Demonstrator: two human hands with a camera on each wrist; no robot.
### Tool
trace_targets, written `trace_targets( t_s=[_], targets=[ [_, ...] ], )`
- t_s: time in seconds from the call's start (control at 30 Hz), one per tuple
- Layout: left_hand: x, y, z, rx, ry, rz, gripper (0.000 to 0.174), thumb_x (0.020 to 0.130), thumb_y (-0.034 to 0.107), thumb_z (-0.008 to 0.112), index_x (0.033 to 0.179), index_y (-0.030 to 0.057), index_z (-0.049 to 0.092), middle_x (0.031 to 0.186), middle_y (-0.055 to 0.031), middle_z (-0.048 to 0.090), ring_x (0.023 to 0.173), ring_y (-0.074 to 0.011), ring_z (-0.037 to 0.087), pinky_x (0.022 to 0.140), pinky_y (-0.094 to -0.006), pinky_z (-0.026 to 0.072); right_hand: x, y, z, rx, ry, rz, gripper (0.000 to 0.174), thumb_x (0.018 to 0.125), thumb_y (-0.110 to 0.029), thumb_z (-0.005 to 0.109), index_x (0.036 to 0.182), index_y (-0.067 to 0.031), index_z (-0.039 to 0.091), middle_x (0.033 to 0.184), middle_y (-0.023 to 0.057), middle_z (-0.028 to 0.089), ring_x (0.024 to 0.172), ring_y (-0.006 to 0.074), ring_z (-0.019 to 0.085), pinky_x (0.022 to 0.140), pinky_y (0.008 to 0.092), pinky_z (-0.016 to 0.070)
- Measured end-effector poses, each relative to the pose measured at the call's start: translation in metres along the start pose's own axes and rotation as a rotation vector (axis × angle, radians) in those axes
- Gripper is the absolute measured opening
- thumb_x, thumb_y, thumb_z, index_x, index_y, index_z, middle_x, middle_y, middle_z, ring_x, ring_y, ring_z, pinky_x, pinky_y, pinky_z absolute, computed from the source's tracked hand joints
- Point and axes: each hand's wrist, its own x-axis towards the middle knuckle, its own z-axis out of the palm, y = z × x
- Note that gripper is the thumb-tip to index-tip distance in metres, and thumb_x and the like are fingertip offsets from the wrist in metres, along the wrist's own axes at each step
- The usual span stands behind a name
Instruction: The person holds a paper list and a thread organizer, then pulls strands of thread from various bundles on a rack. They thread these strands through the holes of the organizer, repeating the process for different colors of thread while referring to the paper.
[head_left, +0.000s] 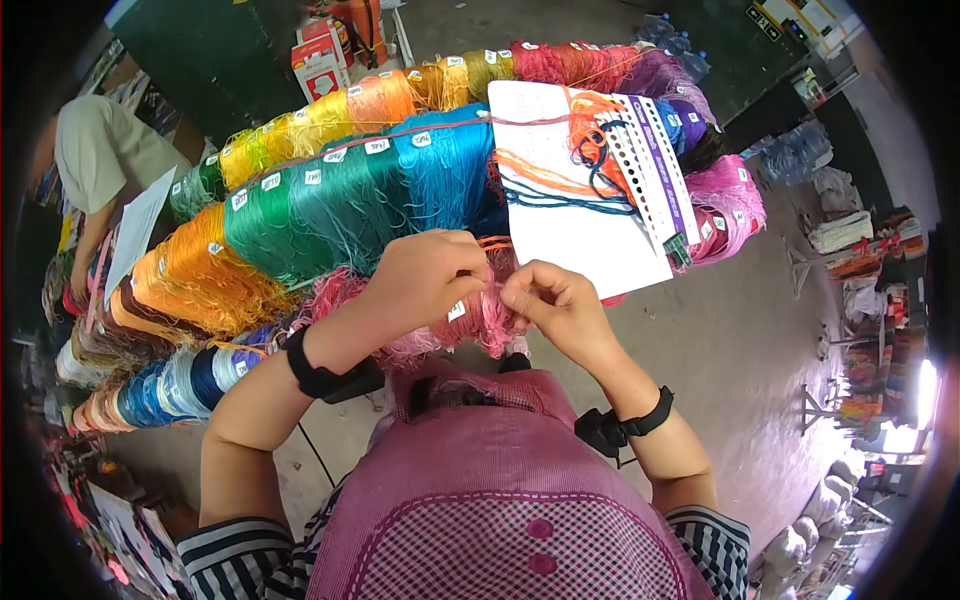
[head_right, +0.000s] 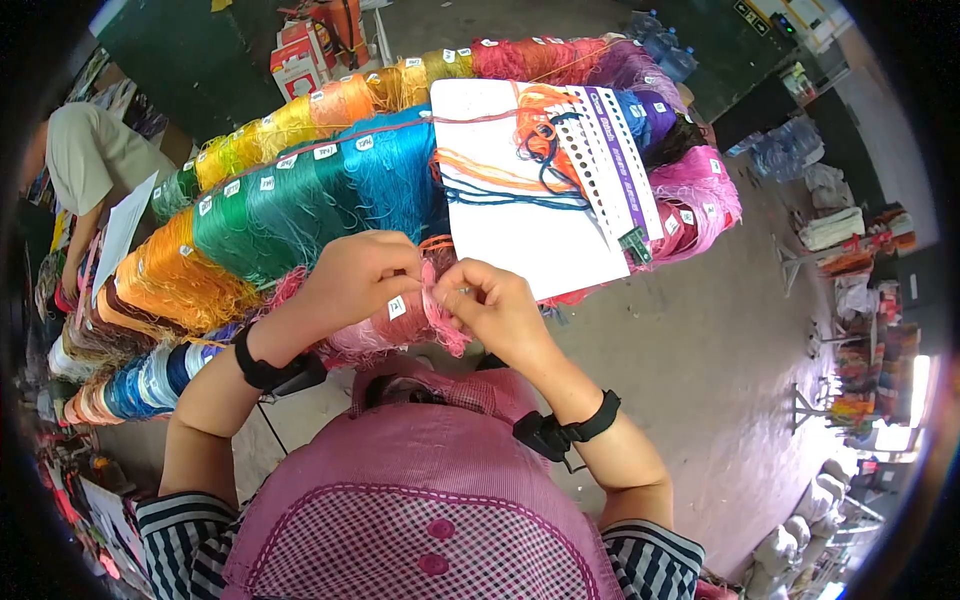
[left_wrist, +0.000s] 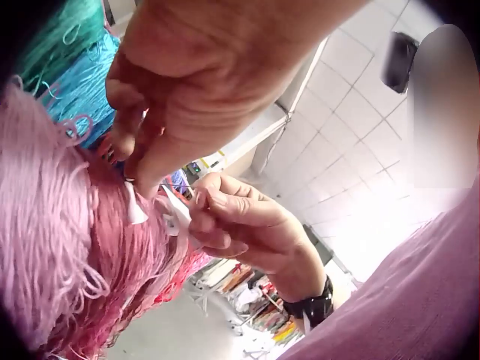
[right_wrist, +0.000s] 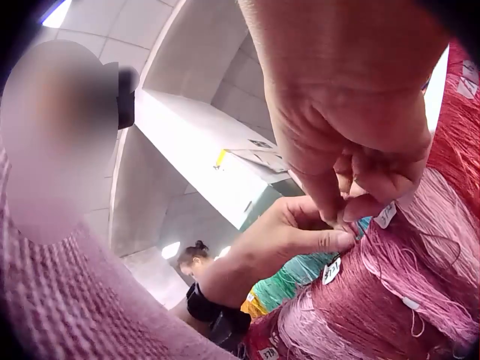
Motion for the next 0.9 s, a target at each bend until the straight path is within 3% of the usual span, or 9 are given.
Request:
trace_targets(
  t_s=[0.27,0.4,0.47,0.6,0.67,0.7,0.8,0.83,0.9],
  targets=[
    [0.045,0.027,-0.04,-0.445,-0.184,-0.301,0.008,0.089,0.014,0.066,0.092,0.007,0.061,0.069,0.0034,0.052,0.058,-0.003,0.041,0.053,-0.0218,0.0333,0.008,-0.024,-0.017,0.508,-0.157,0.109,0.013,0.096,-0.019,0.063,0.091,-0.0076,0.06,0.075,-0.0049,0.058,0.066,0.0019,0.052,0.056,0.0191,0.0378],
    [0.058,0.006,-0.036,-0.349,-0.161,-0.128,0.011,0.088,0.013,0.068,0.097,0.0064,0.068,0.077,-0.0008,0.059,0.065,-0.0075,0.049,0.061,-0.0247,0.0415,-0.025,-0.049,-0.11,-0.211,0.11,-0.034,0.01,0.091,-0.015,0.068,0.087,-0.0081,0.061,0.076,-0.0084,0.053,0.072,0.0019,0.046,0.063,0.0199,0.0387],
    [0.063,-0.012,-0.042,-0.335,-0.134,-0.235,0.013,0.091,0.012,0.066,0.101,0.0051,0.069,0.088,-0.0022,0.066,0.076,-0.0088,0.057,0.069,-0.0241,0.0464,-0.059,-0.059,-0.194,-0.437,0.339,-0.073,0.01,0.087,-0.012,0.071,0.081,-0.0066,0.066,0.074,-0.0066,0.058,0.072,0.0032,0.05,0.064,0.0214,0.042],
    [0.067,-0.054,-0.058,-0.652,0.034,-0.447,0.018,0.096,0.019,0.061,0.102,0.0041,0.068,0.091,0.0001,0.066,0.082,-0.0074,0.059,0.07,-0.0223,0.0469,-0.181,-0.056,-0.445,-1.16,1.413,0.018,0.032,0.084,-0.033,0.073,0.095,-0.0034,0.072,0.087,0.0049,0.072,0.077,0.0144,0.065,0.069,0.0309,0.049],
    [0.087,-0.049,-0.064,-0.66,0.058,-0.428,0.019,0.097,0.021,0.06,0.103,0.0049,0.069,0.091,0.0004,0.066,0.078,-0.0059,0.058,0.068,-0.02,0.045,-0.21,-0.101,-0.45,-1.612,1.655,0.322,0.037,0.086,-0.036,0.069,0.1,-0.0017,0.071,0.09,0.0096,0.073,0.077,0.0204,0.068,0.073,0.0354,0.0515],
    [0.101,-0.038,-0.063,-0.686,0.076,-0.476,0.019,0.097,0.02,0.06,0.104,0.0051,0.069,0.09,0.0011,0.065,0.076,-0.0051,0.056,0.066,-0.0191,0.0442,-0.212,-0.097,-0.477,-1.529,1.708,0.029,0.034,0.088,-0.033,0.067,0.097,-0.0012,0.071,0.087,0.0087,0.072,0.078,0.0198,0.068,0.072,0.0348,0.0512],
    [0.146,-0.023,-0.033,-0.783,0.03,-0.434,0.024,0.095,0.018,0.06,0.114,0.0053,0.068,0.086,0.0025,0.063,0.072,-0.0026,0.052,0.062,-0.0167,0.0418,-0.154,-0.099,-0.487,-1.232,1.367,-0.522,0.024,0.092,-0.024,0.062,0.09,-0.0019,0.069,0.079,0.0048,0.065,0.074,0.0152,0.064,0.066,0.0301,0.0482],
    [0.162,-0.019,-0.019,-0.783,-0.013,-0.41,0.026,0.095,0.017,0.061,0.117,0.0048,0.067,0.085,0.0024,0.063,0.071,-0.0024,0.052,0.061,-0.0169,0.0418,-0.106,-0.089,-0.463,-0.608,1.315,-0.598,0.018,0.093,-0.022,0.064,0.089,-0.004,0.068,0.076,-0.0008,0.059,0.071,0.0094,0.056,0.064,0.0256,0.0443],
    [0.193,-0.014,0.01,-0.708,-0.093,-0.358,0.035,0.095,0.015,0.059,0.127,0.0026,0.06,0.084,-0.0003,0.064,0.068,-0.0033,0.054,0.059,-0.0194,0.0436,-0.026,-0.087,-0.385,-0.709,1.179,-0.522,0.015,0.093,-0.018,0.066,0.091,-0.0038,0.068,0.079,-0.0053,0.058,0.074,0.005,0.051,0.066,0.0224,0.0424]
  ],
)
